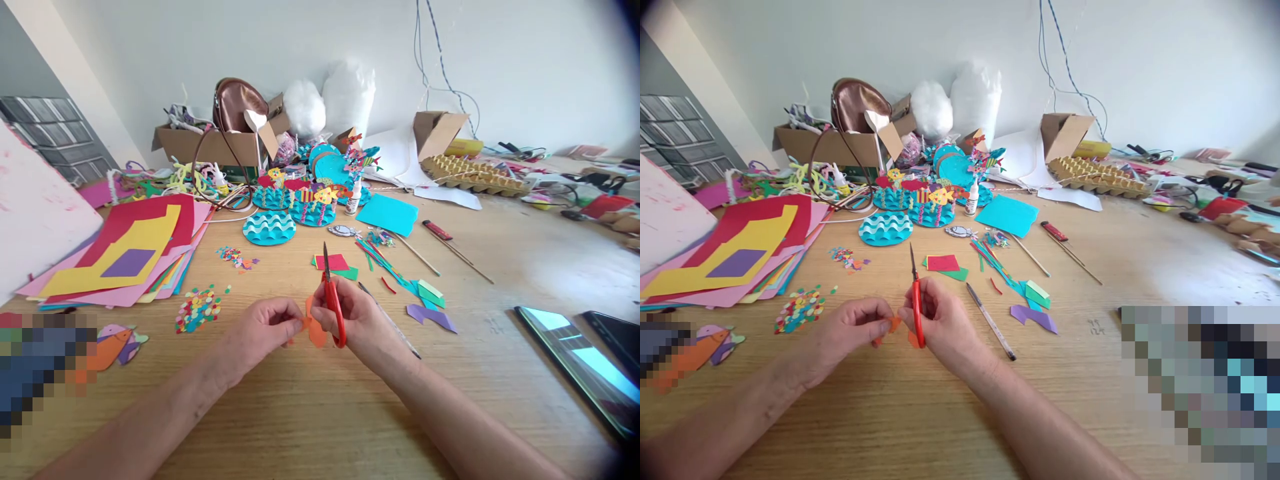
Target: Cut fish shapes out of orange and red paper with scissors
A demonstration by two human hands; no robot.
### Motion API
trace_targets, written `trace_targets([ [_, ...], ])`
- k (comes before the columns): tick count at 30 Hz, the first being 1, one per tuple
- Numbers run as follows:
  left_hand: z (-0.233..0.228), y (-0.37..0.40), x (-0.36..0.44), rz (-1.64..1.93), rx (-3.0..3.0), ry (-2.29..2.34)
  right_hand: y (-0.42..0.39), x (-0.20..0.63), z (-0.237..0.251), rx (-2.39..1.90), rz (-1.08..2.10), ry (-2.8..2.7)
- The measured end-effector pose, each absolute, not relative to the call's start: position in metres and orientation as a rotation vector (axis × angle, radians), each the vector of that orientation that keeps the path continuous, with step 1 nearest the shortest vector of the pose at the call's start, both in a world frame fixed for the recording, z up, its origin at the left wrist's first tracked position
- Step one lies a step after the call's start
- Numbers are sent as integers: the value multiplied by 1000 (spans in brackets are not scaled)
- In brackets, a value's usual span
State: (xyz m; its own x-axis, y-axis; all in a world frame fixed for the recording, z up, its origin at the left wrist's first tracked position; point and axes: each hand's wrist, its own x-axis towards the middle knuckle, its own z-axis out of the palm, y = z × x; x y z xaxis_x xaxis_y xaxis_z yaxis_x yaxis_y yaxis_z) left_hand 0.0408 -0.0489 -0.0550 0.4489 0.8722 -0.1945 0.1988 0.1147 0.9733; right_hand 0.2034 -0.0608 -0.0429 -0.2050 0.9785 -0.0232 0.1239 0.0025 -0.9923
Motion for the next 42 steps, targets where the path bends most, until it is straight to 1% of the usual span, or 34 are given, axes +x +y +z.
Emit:
trace_targets([
  [4, -52, -51, 42, 785, 1315, 1007, -60, 202, -46, -1194, 1309, -1450],
  [15, -54, -50, 47, 694, 1465, 987, -63, 201, -51, -1187, 1279, -1491],
  [22, -51, -48, 37, 973, 1296, 1052, -66, 204, -40, -1328, 1249, -1756],
  [25, -52, -47, 33, 1028, 1262, 1030, -67, 203, -41, -1342, 1246, -1825],
  [33, -52, -47, 31, 1023, 1234, 988, -69, 203, -42, -1300, 1299, -1904],
  [42, -55, -47, 31, 1015, 1224, 953, -71, 202, -39, -1291, 1370, -1867],
])
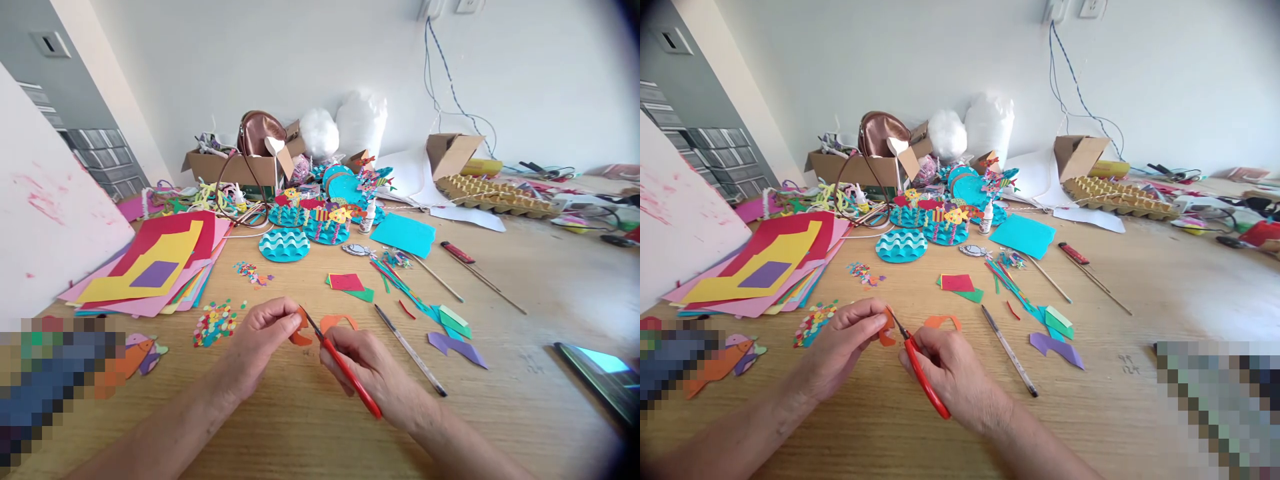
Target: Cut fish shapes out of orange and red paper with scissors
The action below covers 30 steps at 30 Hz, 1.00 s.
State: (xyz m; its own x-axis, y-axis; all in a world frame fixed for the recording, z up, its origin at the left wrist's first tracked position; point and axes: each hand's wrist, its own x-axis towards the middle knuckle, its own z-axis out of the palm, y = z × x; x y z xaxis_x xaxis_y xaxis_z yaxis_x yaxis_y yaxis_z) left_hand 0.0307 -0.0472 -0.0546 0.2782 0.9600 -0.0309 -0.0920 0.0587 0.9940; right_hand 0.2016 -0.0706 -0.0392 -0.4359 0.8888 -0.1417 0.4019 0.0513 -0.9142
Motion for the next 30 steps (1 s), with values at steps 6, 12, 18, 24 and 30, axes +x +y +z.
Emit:
trace_targets([
  [6, -54, -47, 31, 1007, 1210, 925, -71, 203, -41, -1299, 1362, -1882],
  [12, -57, -48, 30, 1004, 1185, 910, -72, 202, -42, -1305, 1337, -1896],
  [18, -55, -48, 32, 1008, 1172, 910, -71, 203, -43, -1300, 1298, -1918],
  [24, -52, -48, 32, 998, 1149, 924, -72, 203, -44, -1274, 1270, -1923],
  [30, -51, -48, 31, 982, 1208, 925, -70, 204, -44, -1278, 1470, -1798],
])
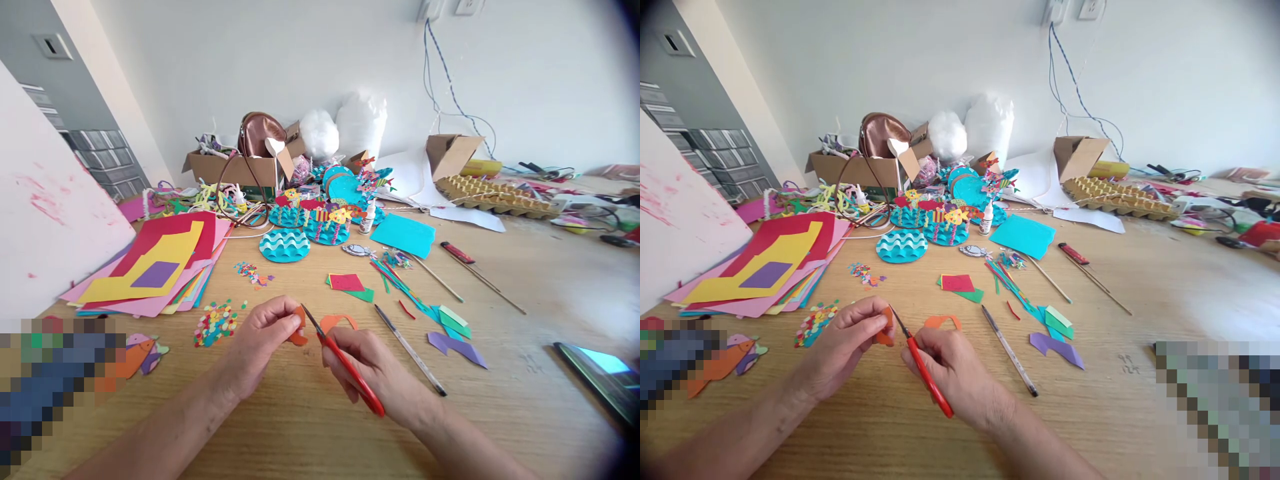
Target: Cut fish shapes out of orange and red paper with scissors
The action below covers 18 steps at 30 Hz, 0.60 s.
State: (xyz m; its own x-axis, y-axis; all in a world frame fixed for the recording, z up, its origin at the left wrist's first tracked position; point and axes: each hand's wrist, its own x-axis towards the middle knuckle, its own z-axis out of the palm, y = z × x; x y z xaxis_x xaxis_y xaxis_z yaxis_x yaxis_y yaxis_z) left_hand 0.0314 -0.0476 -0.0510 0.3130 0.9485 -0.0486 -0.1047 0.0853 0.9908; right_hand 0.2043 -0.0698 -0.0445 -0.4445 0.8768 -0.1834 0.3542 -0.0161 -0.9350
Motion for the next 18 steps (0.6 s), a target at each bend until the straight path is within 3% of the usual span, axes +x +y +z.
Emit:
trace_targets([
  [5, -47, -47, 31, 861, 1270, 897, -67, 208, -39, -1235, 1564, -1666],
  [18, -52, -46, 33, 160, 1625, 1041, -60, 205, -49, -1217, 1533, -1592],
])
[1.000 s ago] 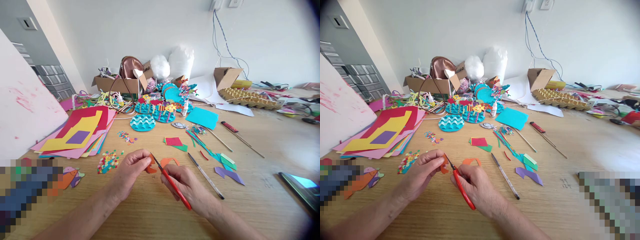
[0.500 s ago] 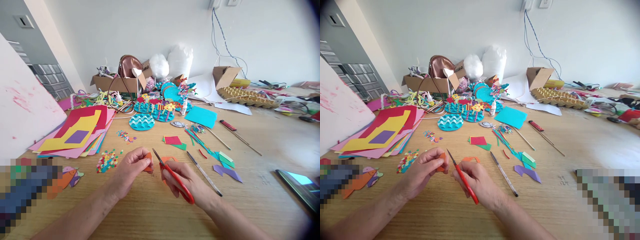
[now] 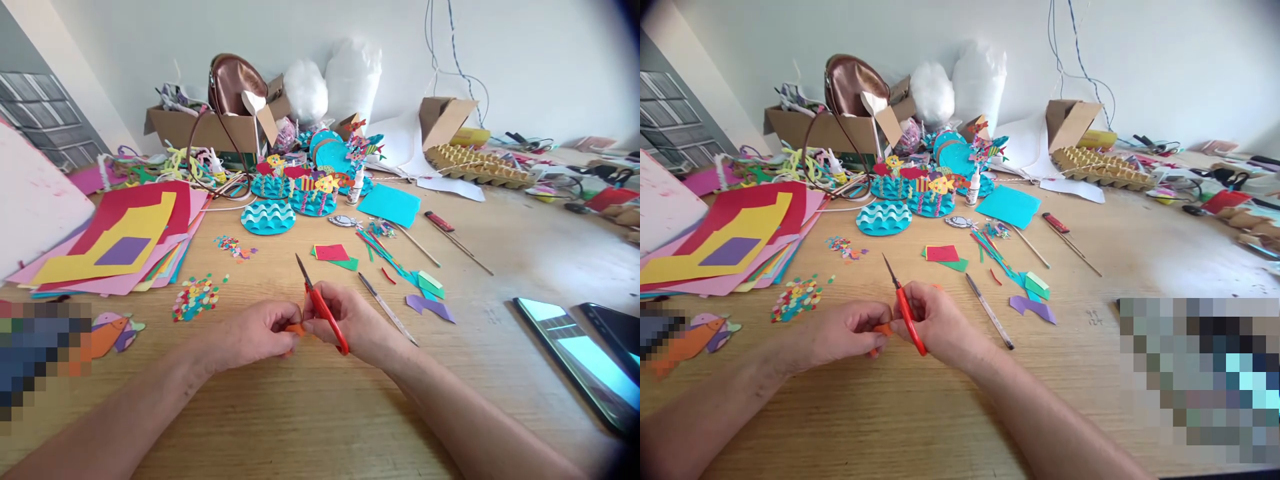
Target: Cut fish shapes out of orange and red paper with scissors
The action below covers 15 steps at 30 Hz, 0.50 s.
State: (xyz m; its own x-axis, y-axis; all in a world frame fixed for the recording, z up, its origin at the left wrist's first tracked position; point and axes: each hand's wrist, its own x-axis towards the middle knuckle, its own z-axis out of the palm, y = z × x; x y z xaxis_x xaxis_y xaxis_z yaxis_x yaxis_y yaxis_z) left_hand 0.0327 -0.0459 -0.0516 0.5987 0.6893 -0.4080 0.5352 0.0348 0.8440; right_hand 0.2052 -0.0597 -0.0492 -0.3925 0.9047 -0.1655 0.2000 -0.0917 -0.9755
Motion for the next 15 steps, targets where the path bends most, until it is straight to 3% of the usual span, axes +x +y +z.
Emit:
trace_targets([
  [15, -52, -49, 37, 637, 1391, 958, -62, 200, -46, -1302, 1498, -1412],
])
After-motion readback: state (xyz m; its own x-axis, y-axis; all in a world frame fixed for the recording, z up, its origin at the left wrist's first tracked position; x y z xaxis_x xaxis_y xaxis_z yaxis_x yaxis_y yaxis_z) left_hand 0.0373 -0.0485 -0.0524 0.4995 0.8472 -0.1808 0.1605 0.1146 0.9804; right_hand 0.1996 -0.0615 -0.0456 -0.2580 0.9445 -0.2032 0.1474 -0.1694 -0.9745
